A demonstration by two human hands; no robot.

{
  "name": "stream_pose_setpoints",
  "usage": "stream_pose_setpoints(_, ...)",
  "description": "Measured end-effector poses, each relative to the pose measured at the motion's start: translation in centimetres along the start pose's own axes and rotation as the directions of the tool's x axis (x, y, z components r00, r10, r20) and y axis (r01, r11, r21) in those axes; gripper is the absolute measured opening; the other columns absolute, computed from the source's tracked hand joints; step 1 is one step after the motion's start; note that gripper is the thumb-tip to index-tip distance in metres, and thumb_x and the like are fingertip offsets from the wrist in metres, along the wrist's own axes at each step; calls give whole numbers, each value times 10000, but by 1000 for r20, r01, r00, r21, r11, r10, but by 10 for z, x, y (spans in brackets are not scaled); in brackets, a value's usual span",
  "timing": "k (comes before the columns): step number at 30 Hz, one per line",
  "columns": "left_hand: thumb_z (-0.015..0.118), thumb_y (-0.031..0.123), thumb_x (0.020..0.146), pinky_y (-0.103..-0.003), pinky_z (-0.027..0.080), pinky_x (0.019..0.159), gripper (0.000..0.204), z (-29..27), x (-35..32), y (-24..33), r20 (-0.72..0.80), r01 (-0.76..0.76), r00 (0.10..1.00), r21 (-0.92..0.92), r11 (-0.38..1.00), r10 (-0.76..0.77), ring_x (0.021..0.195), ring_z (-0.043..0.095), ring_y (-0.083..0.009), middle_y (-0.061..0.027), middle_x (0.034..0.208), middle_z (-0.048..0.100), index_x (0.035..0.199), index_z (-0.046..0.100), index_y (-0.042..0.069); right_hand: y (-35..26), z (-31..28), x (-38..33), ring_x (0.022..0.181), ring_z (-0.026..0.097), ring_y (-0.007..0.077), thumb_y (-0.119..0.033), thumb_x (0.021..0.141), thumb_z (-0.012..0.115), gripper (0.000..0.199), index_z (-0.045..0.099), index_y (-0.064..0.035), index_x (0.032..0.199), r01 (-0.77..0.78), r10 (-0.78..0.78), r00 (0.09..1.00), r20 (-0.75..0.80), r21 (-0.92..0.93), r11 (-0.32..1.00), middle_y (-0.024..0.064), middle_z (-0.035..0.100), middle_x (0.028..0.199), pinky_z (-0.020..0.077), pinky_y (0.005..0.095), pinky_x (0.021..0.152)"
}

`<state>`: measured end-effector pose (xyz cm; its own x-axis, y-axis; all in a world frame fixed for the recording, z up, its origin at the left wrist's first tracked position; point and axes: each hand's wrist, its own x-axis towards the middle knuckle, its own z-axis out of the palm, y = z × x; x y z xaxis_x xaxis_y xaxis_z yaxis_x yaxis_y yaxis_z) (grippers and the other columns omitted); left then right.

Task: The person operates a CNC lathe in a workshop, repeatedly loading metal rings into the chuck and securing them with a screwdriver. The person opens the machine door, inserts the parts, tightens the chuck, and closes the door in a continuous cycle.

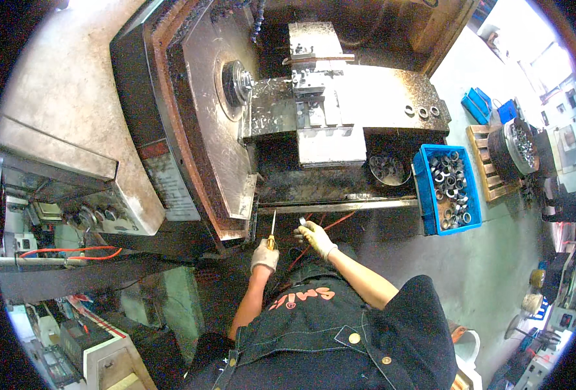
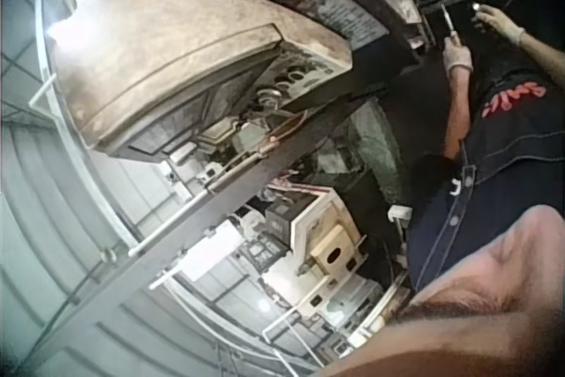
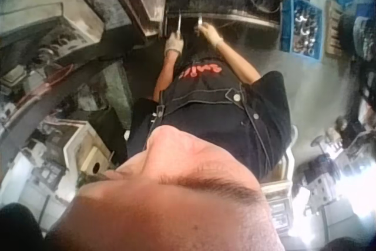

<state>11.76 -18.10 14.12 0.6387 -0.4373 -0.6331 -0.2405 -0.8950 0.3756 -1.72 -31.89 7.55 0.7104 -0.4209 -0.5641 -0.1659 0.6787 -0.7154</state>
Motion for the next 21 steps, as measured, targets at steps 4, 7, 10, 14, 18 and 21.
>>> stream_pose_setpoints(4,525,237,789,-464,449,840,346,7,18,2,71,19,997,28,999,-21,995,581,-395,-250,1043,606,1095,502,77,2,0,-5,924,608,204,-216,919,538,269,486,-30,1106,0,0,1000,-8,23,1000,110,609,1032,499,326,791)
stream_pose_setpoints(7,519,237,790,-463,451,839,345,7,35,11,29,9,1000,23,1000,-10,997,579,-397,-252,1048,604,1096,503,79,-3,3,-3,921,608,204,-215,917,545,276,484,-21,1104,27,-27,1000,-8,5,1000,113,608,1036,504,321,793)
stream_pose_setpoints(10,511,234,792,-462,450,845,325,-6,42,33,14,-54,998,11,998,54,1003,574,-392,-252,1049,600,1074,517,72,-11,1,1,914,610,203,-220,915,552,285,484,-12,1096,68,-68,998,-10,-9,998,115,608,1039,509,318,789)
stream_pose_setpoints(14,518,226,790,-465,449,836,280,-2,64,39,-29,-102,994,-34,994,101,986,576,-397,-251,1021,606,1016,539,61,-31,2,10,888,611,185,-223,913,556,266,497,-34,1090,91,-91,996,-4,-24,996,103,611,1031,512,307,766)
stream_pose_setpoints(18,523,208,785,-477,448,786,260,-8,79,55,-151,-124,984,-181,976,97,926,589,-407,-242,954,622,1004,536,67,-46,-5,24,862,609,168,-218,916,549,220,509,-61,1065,138,-141,989,-38,-89,986,67,614,961,506,296,737)
stream_pose_setpoints(21,524,202,782,-478,448,780,270,-8,90,65,-165,-138,981,-203,969,105,923,589,-404,-238,951,623,1019,533,72,-69,-5,35,837,609,163,-239,929,522,192,510,-77,1033,174,-177,984,-4,-167,971,42,611,899,497,288,702)
